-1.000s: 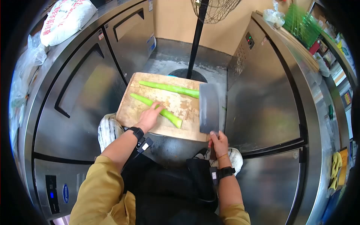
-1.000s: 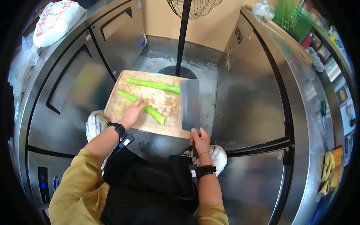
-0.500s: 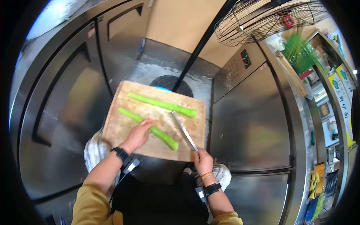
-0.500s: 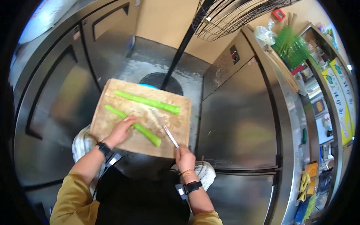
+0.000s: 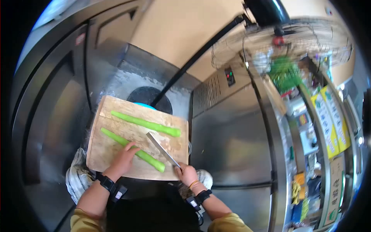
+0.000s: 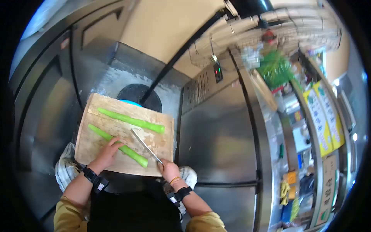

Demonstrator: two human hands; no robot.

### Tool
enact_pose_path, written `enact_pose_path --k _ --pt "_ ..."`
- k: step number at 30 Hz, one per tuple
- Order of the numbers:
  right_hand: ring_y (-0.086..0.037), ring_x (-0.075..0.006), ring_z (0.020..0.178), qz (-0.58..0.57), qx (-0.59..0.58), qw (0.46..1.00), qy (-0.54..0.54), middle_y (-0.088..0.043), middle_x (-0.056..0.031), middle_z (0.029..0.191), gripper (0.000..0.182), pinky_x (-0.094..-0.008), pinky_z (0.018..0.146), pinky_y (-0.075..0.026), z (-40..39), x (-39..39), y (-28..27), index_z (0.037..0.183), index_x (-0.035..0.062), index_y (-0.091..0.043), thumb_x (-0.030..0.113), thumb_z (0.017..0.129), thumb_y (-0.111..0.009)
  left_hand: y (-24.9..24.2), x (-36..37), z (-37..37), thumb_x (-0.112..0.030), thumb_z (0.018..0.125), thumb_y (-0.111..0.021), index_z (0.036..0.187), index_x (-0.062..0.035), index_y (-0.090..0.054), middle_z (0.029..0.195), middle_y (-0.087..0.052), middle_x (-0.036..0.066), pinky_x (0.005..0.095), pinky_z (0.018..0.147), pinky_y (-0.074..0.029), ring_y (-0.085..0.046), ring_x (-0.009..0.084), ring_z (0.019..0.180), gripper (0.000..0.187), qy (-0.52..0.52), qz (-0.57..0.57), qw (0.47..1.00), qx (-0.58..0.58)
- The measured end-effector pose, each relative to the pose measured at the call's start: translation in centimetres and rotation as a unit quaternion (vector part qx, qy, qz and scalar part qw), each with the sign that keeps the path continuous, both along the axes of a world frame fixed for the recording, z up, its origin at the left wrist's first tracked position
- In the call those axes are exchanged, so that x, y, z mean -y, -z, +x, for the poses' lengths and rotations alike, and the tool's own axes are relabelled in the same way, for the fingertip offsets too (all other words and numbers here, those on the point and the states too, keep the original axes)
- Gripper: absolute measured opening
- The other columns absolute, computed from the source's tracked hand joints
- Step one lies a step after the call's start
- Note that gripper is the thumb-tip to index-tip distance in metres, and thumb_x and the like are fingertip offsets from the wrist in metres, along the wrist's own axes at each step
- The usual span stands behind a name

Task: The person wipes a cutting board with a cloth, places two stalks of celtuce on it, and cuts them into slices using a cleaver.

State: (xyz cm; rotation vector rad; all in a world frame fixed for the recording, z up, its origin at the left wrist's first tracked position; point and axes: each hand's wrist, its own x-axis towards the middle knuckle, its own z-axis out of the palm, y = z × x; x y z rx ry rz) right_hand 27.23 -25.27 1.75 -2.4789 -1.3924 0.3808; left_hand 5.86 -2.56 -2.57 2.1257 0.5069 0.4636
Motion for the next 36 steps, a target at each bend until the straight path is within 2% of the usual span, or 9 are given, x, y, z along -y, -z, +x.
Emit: enact_pose_path --k 8,12,15,18,24,27,30,32,36 --pt "-0.064 -0.0426 0.081 -0.039 0.046 0.998 -0.004 -0.065 -0.0234 0.083 0.022 -0.0481 0.073 -0.052 -0.1 -2.2 0.6 0.097 0.007 -0.065 0.026 0.089 -0.06 -1.4 2.1 -1.5 -0.002 0.085 -0.055 0.117 -0.008 -0.062 0.132 -0.054 0.015 0.0441 0.085 -0.051 -0.062 0.0364 0.103 0.034 -0.032 0.018 0.999 0.034" --pt "-0.063 -0.0434 0.083 -0.053 0.062 0.996 0.024 -0.066 -0.0249 0.086 0.026 -0.0489 0.076 -0.052 -1.4 -1.0 1.1 0.097 0.0042 -0.065 0.028 0.089 -0.059 -0.8 2.5 -0.6 -0.017 0.092 -0.057 0.113 -0.0069 -0.062 0.109 -0.065 0.017 0.0453 0.08 -0.051 -0.062 0.0363 0.098 0.024 -0.039 0.006 0.998 0.046" --pt "-0.064 -0.0425 0.084 -0.072 0.054 0.995 0.04 -0.066 -0.0255 0.086 0.027 -0.0477 0.078 -0.052 -1.9 -0.5 0.4 0.096 0.0022 -0.065 0.027 0.089 -0.059 -0.1 2.3 -0.2 -0.023 0.092 -0.06 0.112 -0.0056 -0.061 0.106 -0.066 0.019 0.0444 0.079 -0.05 -0.063 0.0367 0.097 0.026 -0.052 -0.103 0.993 -0.015" --pt "-0.064 -0.0416 0.084 -0.082 0.051 0.994 0.045 -0.066 -0.025 0.087 0.026 -0.047 0.078 -0.052 -1.6 0.2 0.3 0.098 0.0028 -0.066 0.027 0.088 -0.06 1.1 2.1 0.0 -0.026 0.092 -0.062 0.116 -0.0056 -0.06 0.104 -0.066 0.02 0.0418 0.078 -0.051 -0.065 0.0338 0.094 0.031 -0.084 -0.089 0.993 0.003" --pt "-0.065 -0.0402 0.084 -0.066 0.016 0.997 0.041 -0.067 -0.0236 0.087 0.026 -0.044 0.078 -0.053 -0.7 0.2 0.4 0.104 0.0048 -0.066 0.025 0.087 -0.061 0.9 2.3 1.0 -0.012 0.09 -0.058 0.127 -0.0033 -0.051 0.099 -0.062 0.012 0.0316 0.08 -0.05 -0.061 0.0209 0.089 0.039 -0.115 -0.37 0.918 0.079" --pt "-0.065 -0.0403 0.084 -0.067 -0.006 0.996 0.058 -0.067 -0.0233 0.086 0.026 -0.0443 0.078 -0.053 -1.2 0.0 -0.2 0.103 0.0047 -0.066 0.024 0.087 -0.061 1.1 1.9 1.1 -0.006 0.09 -0.054 0.131 -0.0036 -0.048 0.101 -0.058 0.009 0.029 0.083 -0.049 -0.058 0.0195 0.091 0.042 -0.06 -0.592 0.794 0.119" --pt "-0.065 -0.041 0.082 -0.074 -0.008 0.996 0.052 -0.067 -0.023 0.084 0.028 -0.046 0.076 -0.052 -1.0 0.0 0.4 0.101 0.0039 -0.066 0.027 0.087 -0.06 1.6 1.9 1.1 -0.002 0.091 -0.05 0.133 -0.0056 -0.046 0.102 -0.056 0.009 0.0305 0.085 -0.051 -0.058 0.0202 0.094 0.042 -0.037 -0.676 0.713 0.183" --pt "-0.064 -0.0417 0.083 -0.07 -0.006 0.996 0.055 -0.066 -0.0233 0.084 0.028 -0.047 0.077 -0.052 -0.3 0.1 0.4 0.101 0.0037 -0.066 0.028 0.088 -0.059 0.8 2.0 1.0 0.002 0.092 -0.046 0.13 -0.0049 -0.048 0.108 -0.056 0.011 0.036 0.09 -0.052 -0.059 0.0219 0.098 0.039 -0.055 -0.653 0.733 0.184" --pt "-0.064 -0.0404 0.09 -0.072 -0.032 0.995 0.062 -0.067 -0.0231 0.092 0.027 -0.0479 0.083 -0.05 0.4 0.5 1.1 0.105 0.0062 -0.066 0.024 0.089 -0.056 -0.2 1.8 1.5 0.003 0.092 -0.047 0.13 -0.0061 -0.049 0.119 -0.058 0.009 0.0312 0.085 -0.052 -0.061 0.018 0.097 0.039 -0.046 -0.623 0.766 0.152"
